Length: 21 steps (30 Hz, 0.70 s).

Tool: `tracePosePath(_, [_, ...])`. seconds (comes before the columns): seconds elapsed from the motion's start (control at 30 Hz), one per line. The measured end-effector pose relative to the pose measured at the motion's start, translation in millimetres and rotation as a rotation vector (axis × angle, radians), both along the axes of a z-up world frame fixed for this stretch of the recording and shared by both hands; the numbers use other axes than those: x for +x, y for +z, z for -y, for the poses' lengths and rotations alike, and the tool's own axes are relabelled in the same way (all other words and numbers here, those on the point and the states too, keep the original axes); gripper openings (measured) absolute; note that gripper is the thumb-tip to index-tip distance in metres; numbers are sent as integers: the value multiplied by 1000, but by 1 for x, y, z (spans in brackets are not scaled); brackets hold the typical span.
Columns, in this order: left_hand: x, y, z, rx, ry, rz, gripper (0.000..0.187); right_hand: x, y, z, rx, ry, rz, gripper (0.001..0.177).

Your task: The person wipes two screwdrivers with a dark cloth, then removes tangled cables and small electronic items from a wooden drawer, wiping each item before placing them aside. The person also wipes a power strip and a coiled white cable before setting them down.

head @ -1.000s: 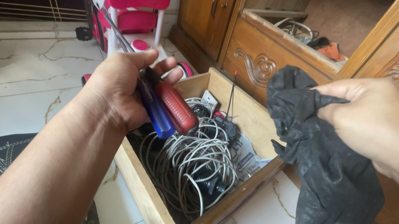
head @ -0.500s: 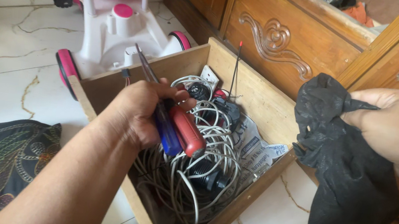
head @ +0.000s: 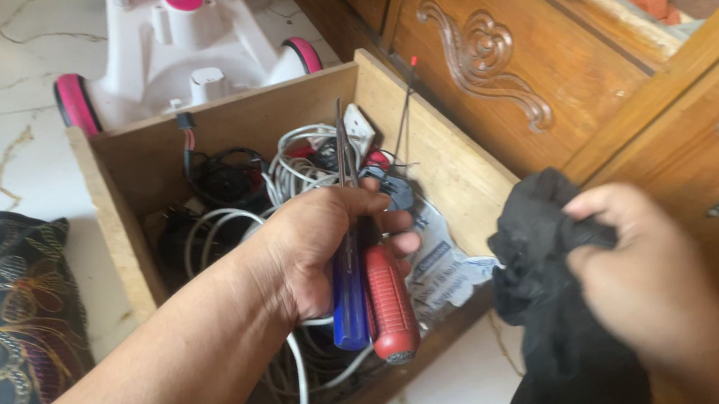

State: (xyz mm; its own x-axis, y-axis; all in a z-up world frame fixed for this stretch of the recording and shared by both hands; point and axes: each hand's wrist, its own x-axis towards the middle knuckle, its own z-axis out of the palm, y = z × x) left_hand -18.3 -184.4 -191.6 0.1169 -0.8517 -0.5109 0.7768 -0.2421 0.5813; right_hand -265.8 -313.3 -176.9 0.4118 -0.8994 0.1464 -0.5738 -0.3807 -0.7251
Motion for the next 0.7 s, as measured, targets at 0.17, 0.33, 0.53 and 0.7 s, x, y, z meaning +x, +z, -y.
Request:
tracePosePath(0.17, [-37, 12, 9, -84, -49, -48, 16, -17, -4, -28, 1, 81, -314, 17])
tracePosePath(0.33, [-58, 12, 2, -32, -77, -22, 21, -7, 11, -29, 426, 157, -460, 18])
tracePosePath(0.53, [-50, -3, -4, -57, 42, -83, 16, 23, 13, -60, 978, 427, 131, 39])
tracePosePath(0.7, [-47, -12, -3, -124, 67, 63, 20, 56, -9, -98, 792, 380, 81, 43])
